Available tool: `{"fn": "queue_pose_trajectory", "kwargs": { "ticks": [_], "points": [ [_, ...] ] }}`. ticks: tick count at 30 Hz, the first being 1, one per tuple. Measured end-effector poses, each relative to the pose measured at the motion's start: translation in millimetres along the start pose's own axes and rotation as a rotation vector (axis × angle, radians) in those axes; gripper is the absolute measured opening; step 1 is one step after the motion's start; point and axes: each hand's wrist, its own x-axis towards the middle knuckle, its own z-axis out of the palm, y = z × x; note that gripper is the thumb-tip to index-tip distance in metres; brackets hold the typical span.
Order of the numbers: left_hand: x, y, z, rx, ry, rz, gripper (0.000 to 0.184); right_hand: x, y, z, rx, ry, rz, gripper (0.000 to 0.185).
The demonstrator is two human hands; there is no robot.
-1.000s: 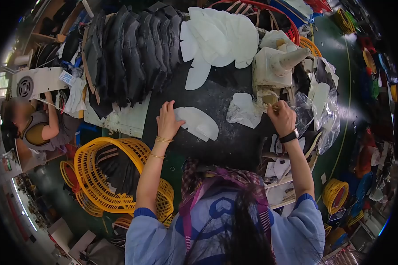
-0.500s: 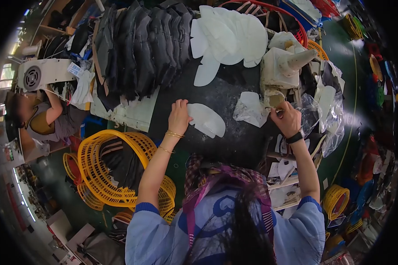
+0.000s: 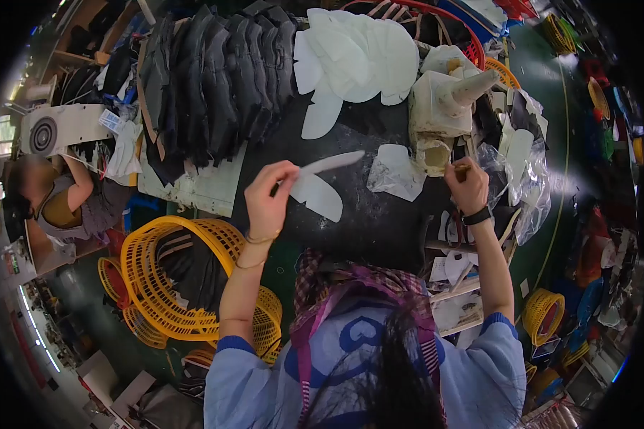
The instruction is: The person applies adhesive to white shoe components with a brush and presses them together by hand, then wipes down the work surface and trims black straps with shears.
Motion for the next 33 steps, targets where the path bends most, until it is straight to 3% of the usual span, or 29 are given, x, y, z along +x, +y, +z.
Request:
{"fn": "queue_pose_trajectory", "kwargs": {
  "ticks": [2,5,6,7,10,13,16,18,21,22,25,26,28,30,33],
  "points": [
    [-15,6,18,0.266,-0.139,0.617,0.022,3,-14,10,0.289,0.042,0.201,0.019],
    [-54,-29,64,0.31,-0.39,0.704,0.022,4,-27,52,0.552,-0.07,0.389,0.027],
    [-67,-48,75,0.286,-0.441,0.72,0.021,2,-29,70,0.493,-0.187,0.358,0.029],
    [-77,-61,83,0.263,-0.49,0.734,0.021,2,-31,87,0.433,-0.306,0.325,0.031],
    [-84,-76,89,0.35,-0.541,0.595,0.021,20,-51,111,0.492,-0.076,0.118,0.025],
    [-91,-75,89,0.481,-0.431,0.454,0.027,0,-44,127,0.392,-0.059,-0.189,0.02],
    [-96,-83,90,0.458,-0.36,0.413,0.031,-70,-33,115,0.41,-0.406,-0.291,0.023],
    [-91,-84,90,0.449,-0.395,0.423,0.03,-79,-36,103,0.412,-0.408,-0.219,0.024],
    [-83,-74,86,0.469,-0.51,0.495,0.027,-16,-33,110,0.264,-0.095,-0.164,0.025],
    [-79,-71,85,0.483,-0.554,0.534,0.025,3,-36,108,0.243,-0.092,-0.16,0.025],
    [-63,-63,84,0.322,-0.496,0.623,0.017,24,-32,100,0.244,-0.04,-0.135,0.023],
    [-49,-57,80,0.207,-0.459,0.518,0.014,25,-24,95,0.253,-0.026,-0.105,0.022],
    [-1,-26,62,0.091,-0.157,0.329,0.014,25,-27,64,0.411,-0.028,0.188,0.02],
    [48,5,31,-0.114,0.051,0.189,0.015,16,-10,48,0.463,-0.114,0.216,0.018],
    [122,30,19,-0.128,0.141,0.471,0.013,-6,-9,60,0.732,-0.332,0.295,0.016]
  ]
}}
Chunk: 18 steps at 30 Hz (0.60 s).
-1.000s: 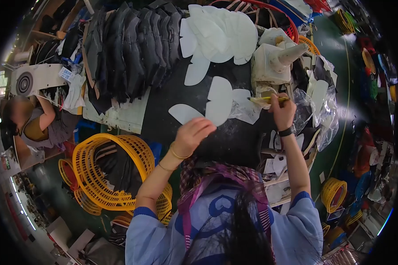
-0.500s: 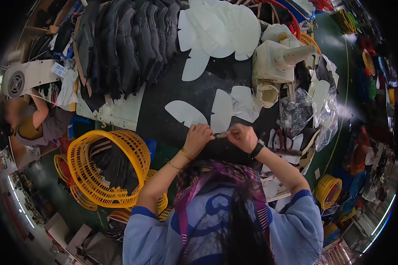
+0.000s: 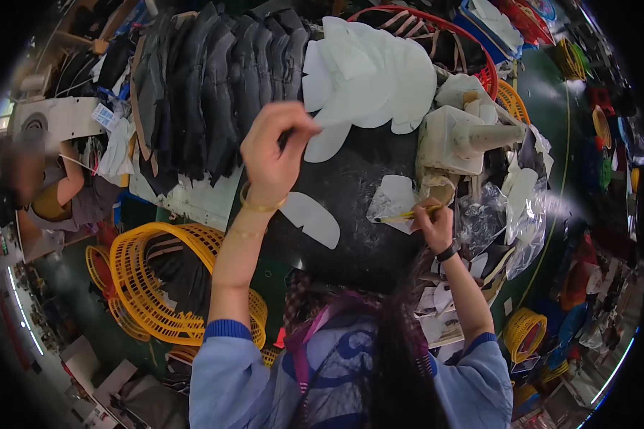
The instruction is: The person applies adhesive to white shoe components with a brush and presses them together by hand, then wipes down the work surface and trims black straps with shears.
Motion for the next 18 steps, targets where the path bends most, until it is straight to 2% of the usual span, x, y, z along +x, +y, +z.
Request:
{"fn": "queue_pose_trajectory", "kwargs": {
  "ticks": [1,2,3,5,8,10,11,13,14,15,17,18],
  "points": [
    [20,-10,10,0.033,-0.039,0.124,0.014,0,1,18,0.085,-0.065,-0.014,0.015],
    [33,-32,26,0.18,-0.123,0.25,0.018,2,-1,35,0.075,-0.156,0.019,0.013],
    [45,-58,44,0.325,-0.218,0.376,0.022,7,-8,56,0.035,-0.245,-0.04,0.011],
    [38,-77,45,0.467,-0.336,0.42,0.025,21,-19,104,-0.039,-0.361,-0.226,0.011],
    [19,-81,37,0.466,-0.36,0.174,0.021,47,-16,173,-0.051,-0.425,-0.494,0.018],
    [-1,-82,32,0.455,-0.37,0.006,0.018,50,-7,190,-0.292,-0.45,-0.535,0.022],
    [-15,-83,26,0.449,-0.374,-0.081,0.016,43,0,182,-0.434,-0.447,-0.593,0.024],
    [-66,-79,-27,0.622,-0.64,-0.411,0.019,24,-7,140,-0.405,-0.612,-0.654,0.024],
    [-101,-80,-51,0.618,-0.673,-0.543,0.022,14,1,122,-0.472,-0.575,-0.731,0.022],
    [-133,-80,-65,0.614,-0.701,-0.673,0.026,13,7,106,-0.471,-0.599,-0.65,0.021],
    [-169,-65,-70,0.65,-0.593,-0.706,0.033,20,2,99,-0.541,-0.588,-0.462,0.022],
    [-175,-58,-62,0.664,-0.519,-0.711,0.044,33,-3,109,-0.547,-0.511,-0.559,0.023]
  ]
}}
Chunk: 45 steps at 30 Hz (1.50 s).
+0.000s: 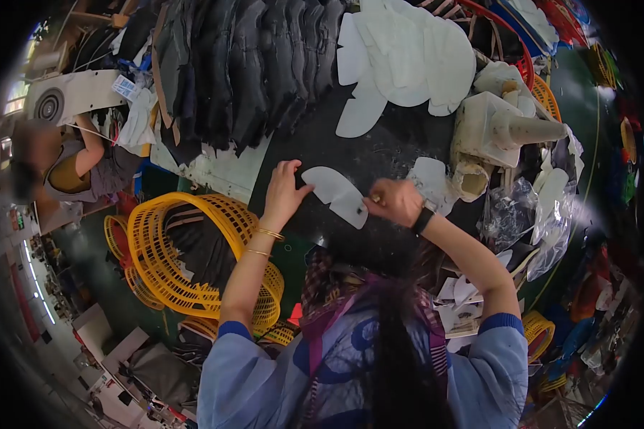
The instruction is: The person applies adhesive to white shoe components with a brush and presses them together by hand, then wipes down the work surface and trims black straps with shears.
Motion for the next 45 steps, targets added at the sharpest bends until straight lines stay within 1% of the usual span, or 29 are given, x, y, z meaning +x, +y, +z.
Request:
{"fn": "queue_pose_trajectory", "kwargs": {
  "ticks": [3,5,8,9,10,11,12,13,14,15,16,17,18,19,20,21,22,24,25,27,29,32,33,35,38,39,42,43,45],
  "points": [
    [-7,14,14,0.113,0.063,-0.019,0.053,59,-7,17,-0.046,0.217,-0.16,0.025],
    [-10,19,12,0.135,0.021,-0.032,0.053,84,-8,31,-0.064,0.299,-0.22,0.025],
    [-11,22,13,0.148,0.042,-0.022,0.051,73,-21,23,-0.07,0.233,-0.33,0.021],
    [-11,17,16,0.124,0.057,-0.009,0.052,59,-22,17,-0.095,0.237,-0.306,0.02],
    [-12,13,21,0.095,0.07,0.005,0.052,40,-23,2,-0.143,0.22,-0.208,0.021],
    [-17,9,26,-0.01,0.138,0.022,0.038,18,-22,-15,-0.189,0.203,-0.105,0.021],
    [-21,14,19,-0.235,0.09,-0.085,0.03,-6,-13,-31,-0.102,0.295,-0.002,0.02],
    [-23,21,9,-0.457,0.036,-0.196,0.021,-29,-14,-58,-0.152,0.41,0.121,0.025],
    [-25,24,2,-0.703,0.028,-0.222,0.014,-51,-13,-80,-0.127,0.521,0.337,0.025],
    [-28,41,-11,-0.776,0.119,-0.137,0.014,-69,-4,-98,-0.181,0.699,0.356,0.023],
    [-31,63,-28,-0.846,0.221,-0.053,0.015,-86,0,-113,-0.234,0.759,0.438,0.022],
    [-38,83,-40,-0.755,0.307,0.035,0.018,-94,9,-119,-0.262,0.772,0.47,0.022],
    [-39,96,-43,-0.541,0.412,0.36,0.02,-100,18,-119,-0.285,0.785,0.499,0.022],
    [-40,105,-43,-0.305,0.508,0.678,0.022,-102,19,-116,-0.33,0.649,0.579,0.023],
    [-42,106,-28,-0.263,0.433,0.847,0.025,-103,15,-111,-0.383,0.686,0.538,0.023],
    [-47,107,-12,-0.237,0.349,0.887,0.023,-101,8,-108,-0.435,0.719,0.493,0.024],
    [-53,106,3,-0.209,0.26,0.923,0.022,-101,10,-105,-0.215,0.734,0.616,0.026],
    [-63,90,37,-0.183,0.092,0.948,0.023,-82,-20,-98,0.126,0.54,0.79,0.029],
    [-68,78,56,-0.174,0.041,0.968,0.025,-77,-10,-75,0.315,0.473,0.716,0.026],
    [-71,71,66,-0.059,0.023,0.919,0.024,-58,1,-39,0.39,0.603,0.378,0.02],
    [-74,69,74,-0.007,0.033,0.837,0.023,-40,7,-26,0.21,0.669,0.185,0.019],
    [-76,64,81,-0.024,0.059,0.707,0.021,-75,-5,4,0.03,0.337,0.158,0.019],
    [-76,60,83,-0.039,0.05,0.687,0.021,-95,-3,19,0.094,0.285,0.096,0.019],
    [-71,59,85,-0.036,0.035,0.689,0.02,-111,-11,19,0.115,0.275,0.133,0.019],
    [-68,60,78,0.015,-0.028,0.76,0.019,-81,3,-7,-0.054,0.413,0.262,0.021],
    [-66,62,76,0.023,-0.038,0.792,0.019,-59,7,-19,-0.097,0.545,0.238,0.023],
    [-58,65,71,0.104,-0.054,0.957,0.019,-28,24,-43,-0.212,0.599,0.261,0.021],
    [-55,66,68,0.056,-0.027,1.002,0.018,-30,22,-52,-0.172,0.599,0.252,0.02],
    [-43,74,57,-0.078,0.02,0.892,0.017,-48,7,-76,-0.121,0.646,0.254,0.018]
  ]
}}
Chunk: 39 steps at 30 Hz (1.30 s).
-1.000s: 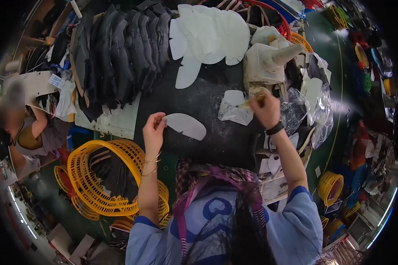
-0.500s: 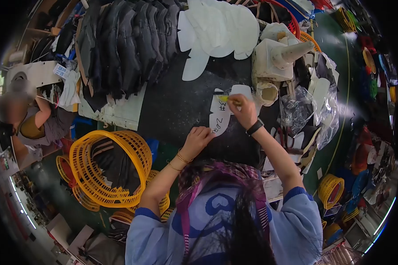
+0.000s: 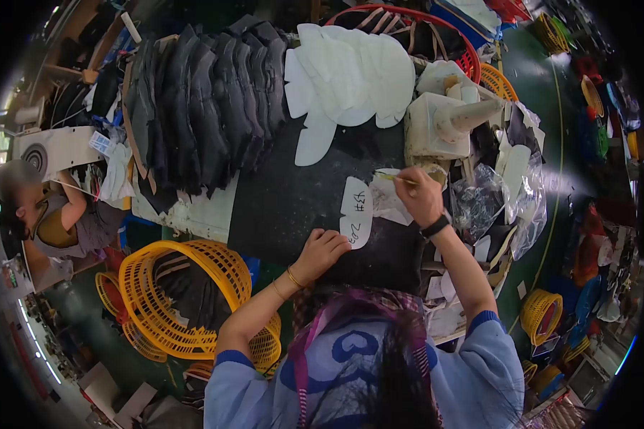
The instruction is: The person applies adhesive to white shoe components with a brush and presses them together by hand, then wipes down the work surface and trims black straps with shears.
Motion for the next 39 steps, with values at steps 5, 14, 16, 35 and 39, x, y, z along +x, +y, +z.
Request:
{"fn": "queue_pose_trajectory", "kwargs": {
  "ticks": [5,14,16,35,39],
  "points": [
    [87,-18,-93,-0.331,0.461,-0.4,0.014,-44,19,-76,-0.312,-0.038,-0.17,0.023],
    [221,-140,-106,0.247,0.603,0.191,0.015,-75,11,-67,-0.447,-0.185,0.015,0.046],
    [216,-162,-84,0.33,0.416,0.121,0.012,-79,-4,-70,-0.365,-0.132,0.03,0.044],
    [-211,62,23,-0.144,0.0,-1.236,0.019,18,-42,192,-0.265,-0.546,-0.753,0.078],
    [-230,42,52,-0.162,-0.03,-1.316,0.017,1,-43,179,-0.318,-0.53,-0.634,0.08]
  ]
}}
